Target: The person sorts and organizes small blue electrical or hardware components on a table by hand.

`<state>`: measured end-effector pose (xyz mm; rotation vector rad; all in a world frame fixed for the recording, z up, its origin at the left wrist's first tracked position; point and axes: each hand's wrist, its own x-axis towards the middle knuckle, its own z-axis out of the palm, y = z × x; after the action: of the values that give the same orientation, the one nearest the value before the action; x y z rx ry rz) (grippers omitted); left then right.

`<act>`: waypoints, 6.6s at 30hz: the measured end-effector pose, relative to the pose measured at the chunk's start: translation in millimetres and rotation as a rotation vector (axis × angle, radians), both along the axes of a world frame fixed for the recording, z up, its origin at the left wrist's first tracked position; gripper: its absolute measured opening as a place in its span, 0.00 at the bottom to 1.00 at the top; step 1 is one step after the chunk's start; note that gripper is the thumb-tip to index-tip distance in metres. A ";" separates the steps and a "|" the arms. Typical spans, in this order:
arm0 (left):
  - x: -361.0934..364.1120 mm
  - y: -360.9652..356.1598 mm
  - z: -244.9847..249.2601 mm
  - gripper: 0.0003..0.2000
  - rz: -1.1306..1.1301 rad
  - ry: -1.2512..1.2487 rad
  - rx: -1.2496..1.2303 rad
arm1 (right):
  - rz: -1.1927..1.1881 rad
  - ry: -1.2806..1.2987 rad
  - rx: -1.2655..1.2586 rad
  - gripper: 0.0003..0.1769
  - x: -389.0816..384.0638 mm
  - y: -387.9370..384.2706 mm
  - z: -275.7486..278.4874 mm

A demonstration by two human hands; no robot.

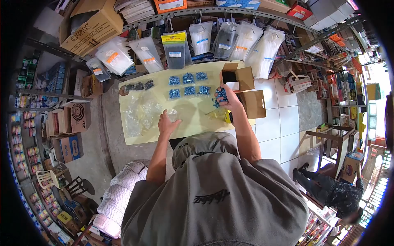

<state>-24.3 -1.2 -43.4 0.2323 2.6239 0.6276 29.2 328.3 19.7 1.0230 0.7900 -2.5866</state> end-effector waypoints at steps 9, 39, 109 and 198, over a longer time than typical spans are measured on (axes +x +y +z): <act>2.5 -2.6 -3.5 0.52 0.097 -0.067 0.058 | 0.110 -0.041 0.203 0.13 -13.9 2.0 1.4; 83.3 201.1 -39.6 0.25 0.501 0.154 0.930 | 0.895 -0.368 1.790 0.14 -47.0 -39.8 -58.0; 19.5 1.1 -25.7 0.45 0.101 0.058 -0.116 | 1.017 0.487 1.463 0.11 103.8 -147.5 -75.3; 52.7 42.7 109.4 0.23 -0.002 0.134 1.004 | 0.953 0.404 2.026 0.11 17.0 -62.3 -94.6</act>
<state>28.4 41.5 66.0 0.5716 2.1806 1.9285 46.2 266.0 -75.0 0.0053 2.9765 -0.4911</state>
